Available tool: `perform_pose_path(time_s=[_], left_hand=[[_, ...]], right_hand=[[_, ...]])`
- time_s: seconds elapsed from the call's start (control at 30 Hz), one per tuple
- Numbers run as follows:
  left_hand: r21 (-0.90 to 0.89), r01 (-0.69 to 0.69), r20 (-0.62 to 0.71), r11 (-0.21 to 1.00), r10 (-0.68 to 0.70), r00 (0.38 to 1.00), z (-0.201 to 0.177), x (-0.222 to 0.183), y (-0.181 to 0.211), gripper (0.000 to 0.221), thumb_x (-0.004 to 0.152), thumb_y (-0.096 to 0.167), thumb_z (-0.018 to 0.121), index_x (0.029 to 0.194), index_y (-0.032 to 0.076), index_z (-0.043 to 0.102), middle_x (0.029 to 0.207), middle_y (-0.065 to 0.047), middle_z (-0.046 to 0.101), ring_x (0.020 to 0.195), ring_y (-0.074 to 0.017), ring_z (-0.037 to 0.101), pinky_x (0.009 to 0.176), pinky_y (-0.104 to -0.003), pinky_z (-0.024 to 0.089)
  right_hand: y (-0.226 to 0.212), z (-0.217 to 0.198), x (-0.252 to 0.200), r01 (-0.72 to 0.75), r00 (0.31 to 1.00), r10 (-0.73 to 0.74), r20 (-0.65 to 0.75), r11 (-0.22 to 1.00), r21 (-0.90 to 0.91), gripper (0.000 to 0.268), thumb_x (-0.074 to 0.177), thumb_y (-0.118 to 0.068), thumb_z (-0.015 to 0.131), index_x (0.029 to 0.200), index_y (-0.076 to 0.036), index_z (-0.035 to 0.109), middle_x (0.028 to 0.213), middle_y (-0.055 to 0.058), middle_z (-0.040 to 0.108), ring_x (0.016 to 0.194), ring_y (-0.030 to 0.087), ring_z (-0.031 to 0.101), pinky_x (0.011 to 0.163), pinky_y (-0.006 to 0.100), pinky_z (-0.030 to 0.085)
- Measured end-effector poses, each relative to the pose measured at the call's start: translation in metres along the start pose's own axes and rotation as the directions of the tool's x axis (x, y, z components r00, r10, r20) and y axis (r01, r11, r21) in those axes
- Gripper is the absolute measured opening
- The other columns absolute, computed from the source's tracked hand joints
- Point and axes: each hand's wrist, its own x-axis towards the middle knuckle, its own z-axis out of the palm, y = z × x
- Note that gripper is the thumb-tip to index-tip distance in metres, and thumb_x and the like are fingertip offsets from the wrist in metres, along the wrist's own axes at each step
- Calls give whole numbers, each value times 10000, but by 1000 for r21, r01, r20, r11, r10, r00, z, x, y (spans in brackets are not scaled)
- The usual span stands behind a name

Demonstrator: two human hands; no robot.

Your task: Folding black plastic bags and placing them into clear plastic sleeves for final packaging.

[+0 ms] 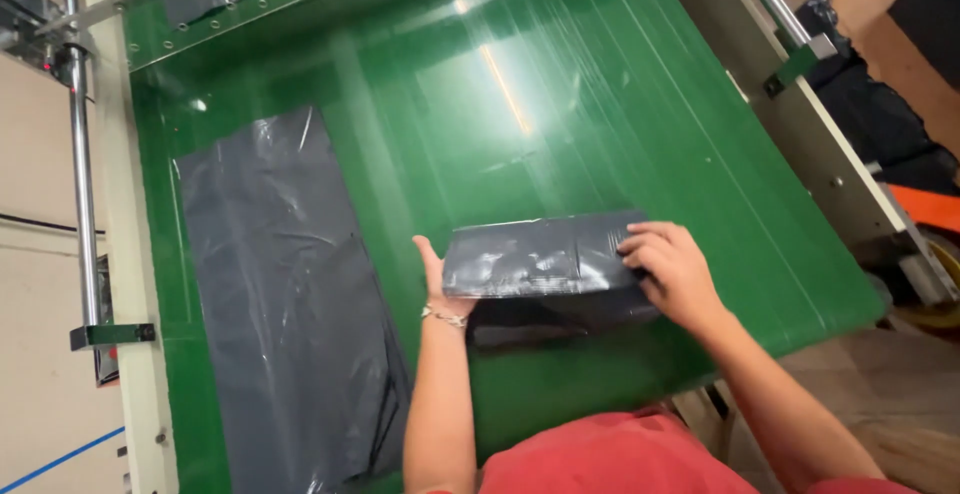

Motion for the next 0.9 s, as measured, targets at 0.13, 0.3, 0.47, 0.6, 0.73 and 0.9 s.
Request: perform_pose_path(time_s=[0.13, 0.3, 0.47, 0.6, 0.73, 0.9], left_hand=[[292, -10, 28, 956, 1, 1000, 14, -27, 12, 862, 930, 732, 395, 1365, -1, 526, 1325, -220, 606, 1216, -334, 590, 1054, -544, 458], [698, -226, -96, 680, 401, 911, -11, -22, 3, 303, 957, 181, 697, 1225, 46, 653, 1198, -67, 648, 1085, -176, 585, 999, -350, 485], [980, -200, 157, -23, 708, 688, -11, -37, -18, 448, 822, 257, 770, 1229, 157, 613, 1110, -31, 653, 1022, -213, 606, 847, -346, 490], [531, -164, 807, -831, 437, 396, 41, -51, -67, 581, 718, 102, 698, 1277, 14, 563, 1309, -178, 562, 1278, -373, 512, 1095, -497, 406], [300, -86, 774, -950, 190, 604, 55, -38, -119, 706, 801, 210, 644, 1453, 50, 426, 1565, -164, 377, 1492, -386, 254, 1097, -676, 272], [233, -46, 522, -971, 85, 849, 62, -43, -129, 668, 924, 426, 488, 1516, 135, 381, 1609, -95, 331, 1549, -329, 56, 1172, -666, 86]], right_hand=[[-9, 13, -47, -7, 999, 5, -34, 998, -67, 258, 694, 33, 667, 843, -169, 608, 1068, -23, 708, 1168, 257, 627, 995, 415, 470], [1, 26, -79, -40, 998, 45, 33, 987, -154, 204, 736, -38, 707, 821, -199, 615, 1114, -47, 685, 1223, 222, 613, 1018, 395, 475], [2, 0, -71, -146, 945, 200, 258, 966, -216, 259, 692, -197, 768, 919, -221, 644, 1220, -20, 648, 1329, 269, 529, 1065, 453, 440], [-44, -27, -11, -42, 968, 64, 242, 995, -94, 504, 763, -504, 757, 1087, -123, 701, 1293, 156, 637, 1332, 397, 512, 1088, 507, 400], [-62, 55, 22, -44, 996, 35, 76, 991, 125, 673, 867, -572, 624, 1357, -113, 579, 1394, 161, 575, 1374, 353, 475, 1156, 477, 331], [-42, 128, 9, -64, 996, 68, 61, 996, -62, 764, 963, -632, 455, 1465, -56, 470, 1524, 152, 463, 1442, 317, 384, 1194, 474, 261]])
